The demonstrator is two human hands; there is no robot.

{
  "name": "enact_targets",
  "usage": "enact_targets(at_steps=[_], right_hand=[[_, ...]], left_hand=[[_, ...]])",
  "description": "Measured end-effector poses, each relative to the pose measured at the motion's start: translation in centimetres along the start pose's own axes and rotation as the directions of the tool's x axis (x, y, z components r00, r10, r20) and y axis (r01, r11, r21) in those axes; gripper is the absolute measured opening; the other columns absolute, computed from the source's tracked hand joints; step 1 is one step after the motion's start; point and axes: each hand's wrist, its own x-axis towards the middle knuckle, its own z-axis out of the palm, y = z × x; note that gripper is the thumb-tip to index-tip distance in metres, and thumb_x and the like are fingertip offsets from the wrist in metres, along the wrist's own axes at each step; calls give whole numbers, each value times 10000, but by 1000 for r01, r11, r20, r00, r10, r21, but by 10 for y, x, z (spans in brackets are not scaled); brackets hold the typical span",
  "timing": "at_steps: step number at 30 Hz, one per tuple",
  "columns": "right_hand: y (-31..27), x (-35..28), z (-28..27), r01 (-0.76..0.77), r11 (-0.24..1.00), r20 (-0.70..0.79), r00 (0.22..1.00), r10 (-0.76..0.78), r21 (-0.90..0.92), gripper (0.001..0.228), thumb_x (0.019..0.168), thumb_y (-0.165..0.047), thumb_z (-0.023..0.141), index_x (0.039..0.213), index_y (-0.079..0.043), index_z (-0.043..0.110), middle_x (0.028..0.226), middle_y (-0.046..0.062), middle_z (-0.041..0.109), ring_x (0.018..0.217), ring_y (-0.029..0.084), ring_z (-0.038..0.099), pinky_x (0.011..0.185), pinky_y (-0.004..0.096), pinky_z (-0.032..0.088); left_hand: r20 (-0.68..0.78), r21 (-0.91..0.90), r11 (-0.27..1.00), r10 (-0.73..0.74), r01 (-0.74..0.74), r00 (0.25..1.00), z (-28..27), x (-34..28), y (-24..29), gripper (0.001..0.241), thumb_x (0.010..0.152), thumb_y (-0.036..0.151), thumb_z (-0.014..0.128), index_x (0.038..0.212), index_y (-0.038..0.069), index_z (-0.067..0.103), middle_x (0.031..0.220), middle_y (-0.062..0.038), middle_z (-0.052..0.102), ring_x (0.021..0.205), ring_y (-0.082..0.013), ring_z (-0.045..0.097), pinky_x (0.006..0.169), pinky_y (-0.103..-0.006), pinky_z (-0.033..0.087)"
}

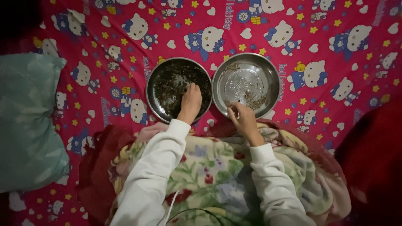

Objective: Sorting dried tea leaves by hand between two metal bowls while sitting on a bed, with a brief interruption to check a phone.

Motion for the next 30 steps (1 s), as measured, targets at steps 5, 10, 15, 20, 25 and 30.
enact_targets(at_steps=[5, 10, 15, 20, 25, 30], right_hand=[[2, -3, 1, 4, 1000, 3, 1000, -4, -5, 139, 996, -203, 660, 1101, -115, 686, 764, 97, 717, 682, 306, 679, 675, 439, 523], [-4, 0, 0, 8, 999, 33, 999, -9, 36, 144, 997, -192, 666, 1116, -115, 691, 776, 119, 715, 688, 324, 678, 670, 451, 522], [-11, 2, 6, 19, 995, 62, 998, -25, 101, 152, 994, -214, 683, 1102, -112, 714, 790, 145, 720, 732, 358, 695, 696, 460, 539], [-19, 3, 9, -1, 988, 86, 996, -12, 152, 143, 986, -188, 684, 1084, -96, 732, 798, 160, 729, 748, 376, 705, 705, 458, 546], [-5, -3, 18, -2, 984, 45, 999, -6, 180, 92, 994, -215, 700, 1037, -144, 738, 761, 82, 723, 691, 296, 705, 694, 397, 555], [-7, 0, 16, -19, 968, 61, 998, 4, 249, 64, 984, -170, 706, 1000, -118, 741, 725, 93, 726, 656, 281, 710, 664, 386, 558]], left_hand=[[-14, 25, 998, 60, -60, 998, -19, -16, 20, 223, 885, -55, 690, 1046, -107, 544, 971, -259, 549, 850, -365, 636, 595, -389, 559], [-43, 106, 982, 162, -156, 986, 8, -39, 31, 190, 915, 26, 549, 1092, -42, 542, 949, -207, 600, 900, -321, 682, 689, -359, 598], [55, 272, 866, 421, -419, 905, 61, -60, 30, 293, 865, 147, 603, 1131, 31, 559, 979, -142, 625, 890, -265, 701, 672, -328, 644], [-52, 165, 877, 465, -452, 884, -11, -70, 71, 50, 955, 63, 522, 1002, 46, 527, 875, -113, 565, 862, -268, 663, 745, -299, 571], [-23, -84, 893, 442, -443, 897, -53, -75, 85, 83, 982, -42, 492, 1006, 38, 499, 889, -98, 544, 870, -261, 645, 758, -319, 557], [27, -113, 896, 435, -430, 900, -45, -72, 82, 112, 1005, -24, 541, 1056, 62, 491, 927, -59, 541, 889, -206, 650, 736, -272, 561]])
